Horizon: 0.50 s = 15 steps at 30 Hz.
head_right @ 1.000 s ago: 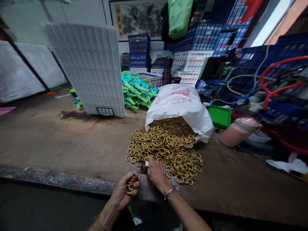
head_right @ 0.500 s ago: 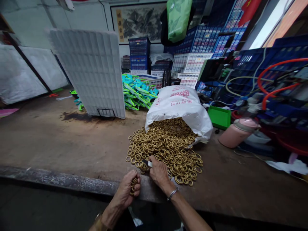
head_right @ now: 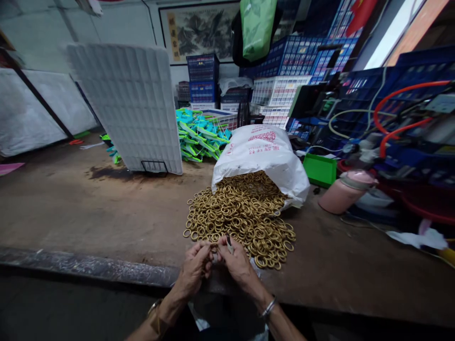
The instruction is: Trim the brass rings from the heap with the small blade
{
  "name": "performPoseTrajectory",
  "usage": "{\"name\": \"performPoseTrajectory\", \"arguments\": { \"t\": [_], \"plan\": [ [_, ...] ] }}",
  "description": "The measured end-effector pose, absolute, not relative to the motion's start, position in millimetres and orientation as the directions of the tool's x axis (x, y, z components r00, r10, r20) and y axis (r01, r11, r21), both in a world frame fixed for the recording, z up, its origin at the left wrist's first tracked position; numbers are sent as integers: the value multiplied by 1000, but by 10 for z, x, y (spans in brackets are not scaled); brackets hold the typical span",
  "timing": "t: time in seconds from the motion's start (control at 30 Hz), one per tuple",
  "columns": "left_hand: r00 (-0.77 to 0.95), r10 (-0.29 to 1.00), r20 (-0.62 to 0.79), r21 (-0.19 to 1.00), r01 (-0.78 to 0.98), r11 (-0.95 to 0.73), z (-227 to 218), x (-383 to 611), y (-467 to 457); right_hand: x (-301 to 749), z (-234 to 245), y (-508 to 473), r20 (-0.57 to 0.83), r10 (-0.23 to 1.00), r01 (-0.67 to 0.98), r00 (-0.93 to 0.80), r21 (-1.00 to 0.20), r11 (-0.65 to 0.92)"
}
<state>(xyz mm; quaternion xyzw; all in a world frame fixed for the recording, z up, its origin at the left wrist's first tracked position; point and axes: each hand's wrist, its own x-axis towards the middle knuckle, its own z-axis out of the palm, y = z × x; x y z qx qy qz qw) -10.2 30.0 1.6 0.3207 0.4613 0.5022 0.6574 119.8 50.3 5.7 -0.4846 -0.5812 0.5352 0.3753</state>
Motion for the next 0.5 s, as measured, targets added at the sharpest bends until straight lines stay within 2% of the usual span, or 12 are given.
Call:
{"name": "performPoseTrajectory", "arguments": {
  "t": [0.13, 0.27, 0.33, 0.4, 0.5],
  "plan": [
    [10, 983, -186, 963, -196, 184, -13, -107, 285, 1177, 88, 484, -97, 965, 218, -245, -975, -43],
    [-26, 998, 64, 998, 22, -63, 3, -108, 258, 1154, 158, 482, -68, 971, 333, -231, -943, 13],
    [-3, 991, 132, 988, 78, -131, 35, -104, 242, 1144, 184, 479, -60, 970, 358, -237, -933, 30],
    [19, 995, 98, 993, 69, -99, 68, -102, 230, 1136, 194, 471, -64, 969, 357, -239, -934, 27],
    [92, 986, -139, 988, -57, 144, 100, -109, 217, 1133, 177, 455, -52, 975, 355, -217, -934, 29]
  ]
}}
